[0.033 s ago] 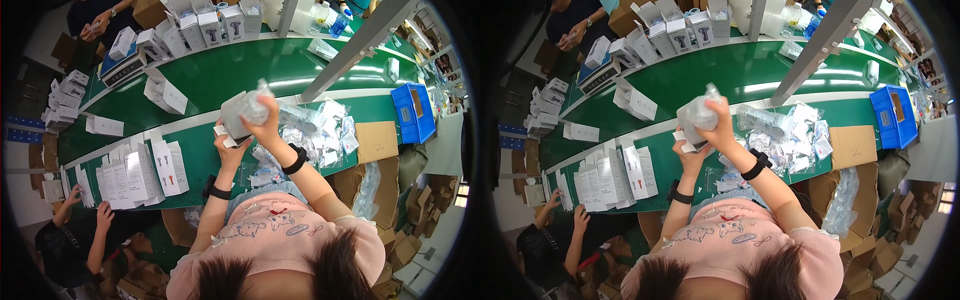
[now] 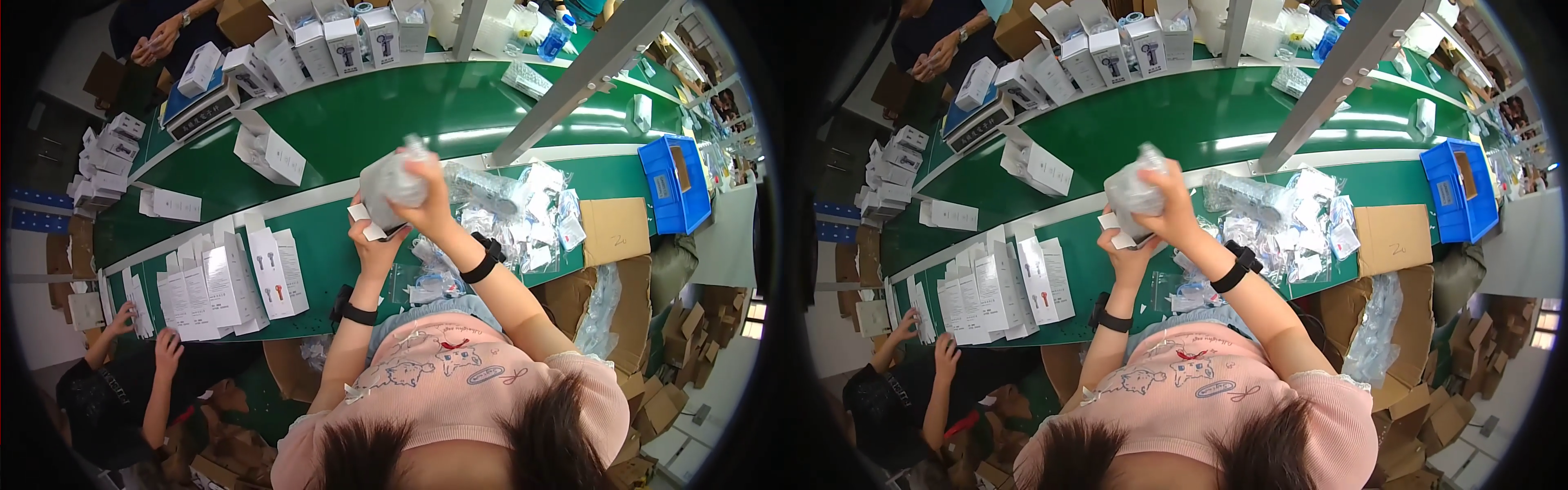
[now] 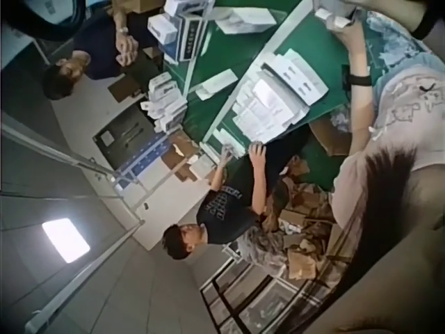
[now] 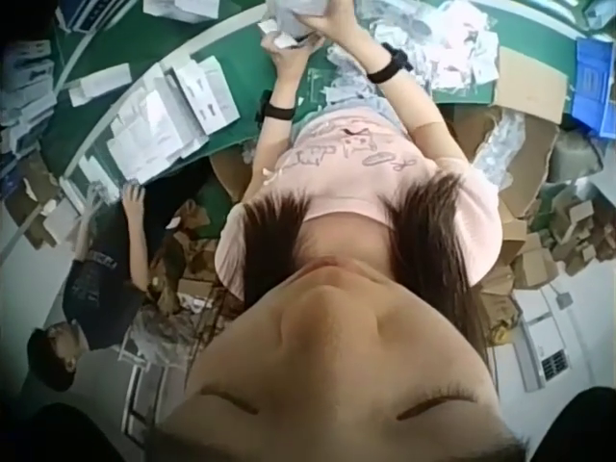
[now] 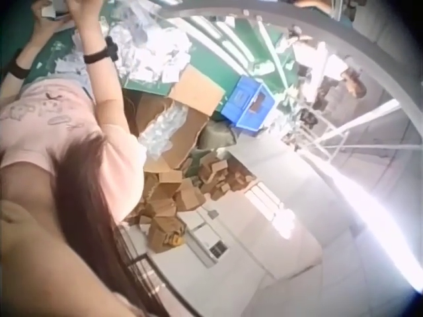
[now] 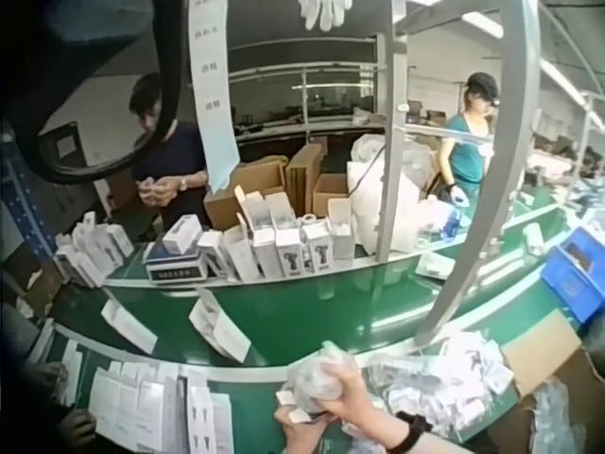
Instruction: The person packs thermometers by hand, picking up a bubble-wrapped device and a small plastic bag from the table and placing them into a white box. They repeat this process, occasionally reaching into a large cardboard box to retrieve more wrapped thermometers.
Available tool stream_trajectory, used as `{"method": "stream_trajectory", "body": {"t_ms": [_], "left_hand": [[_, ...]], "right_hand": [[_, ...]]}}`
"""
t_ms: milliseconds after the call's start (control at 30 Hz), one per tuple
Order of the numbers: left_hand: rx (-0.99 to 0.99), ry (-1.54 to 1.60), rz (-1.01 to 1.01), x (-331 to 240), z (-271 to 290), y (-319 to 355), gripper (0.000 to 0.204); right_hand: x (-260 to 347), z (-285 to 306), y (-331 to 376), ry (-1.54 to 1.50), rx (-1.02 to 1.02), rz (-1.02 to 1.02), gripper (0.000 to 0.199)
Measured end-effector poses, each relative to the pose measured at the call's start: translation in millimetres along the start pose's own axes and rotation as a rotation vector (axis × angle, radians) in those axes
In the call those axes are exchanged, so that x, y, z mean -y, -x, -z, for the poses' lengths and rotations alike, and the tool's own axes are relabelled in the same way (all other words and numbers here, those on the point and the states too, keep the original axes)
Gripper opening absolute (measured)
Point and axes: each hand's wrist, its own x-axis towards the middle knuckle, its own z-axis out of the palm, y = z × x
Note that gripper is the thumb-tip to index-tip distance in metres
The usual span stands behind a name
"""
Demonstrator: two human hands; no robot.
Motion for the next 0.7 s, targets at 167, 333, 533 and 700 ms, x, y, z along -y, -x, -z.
{"method": "stream_trajectory", "body": {"t_ms": [167, 333, 533, 700], "left_hand": [[-0.083, -0.043, 0.071, 5.9, 17.1, 9.9, 0.074], [0.009, -0.011, 0.099, -2.8, 39.1, 9.5, 0.078], [0.039, -0.011, 0.07, -39.5, 56.2, -14.4, 0.056], [0.128, -0.238, 0.207, -51.8, 62.5, -25.9, 0.022]], "right_hand": [[15.3, 26.1, 6.8, 0.258, 0.413, 0.344, 0.042], [-68.9, 54.1, 66.3, 0.247, 0.396, -0.311, 0.033], [-92.1, 58.5, 98.4, 0.555, 0.804, -0.126, 0.037], [-88.3, 55.5, 93.8, 0.35, 0.744, -0.083, 0.034]]}}
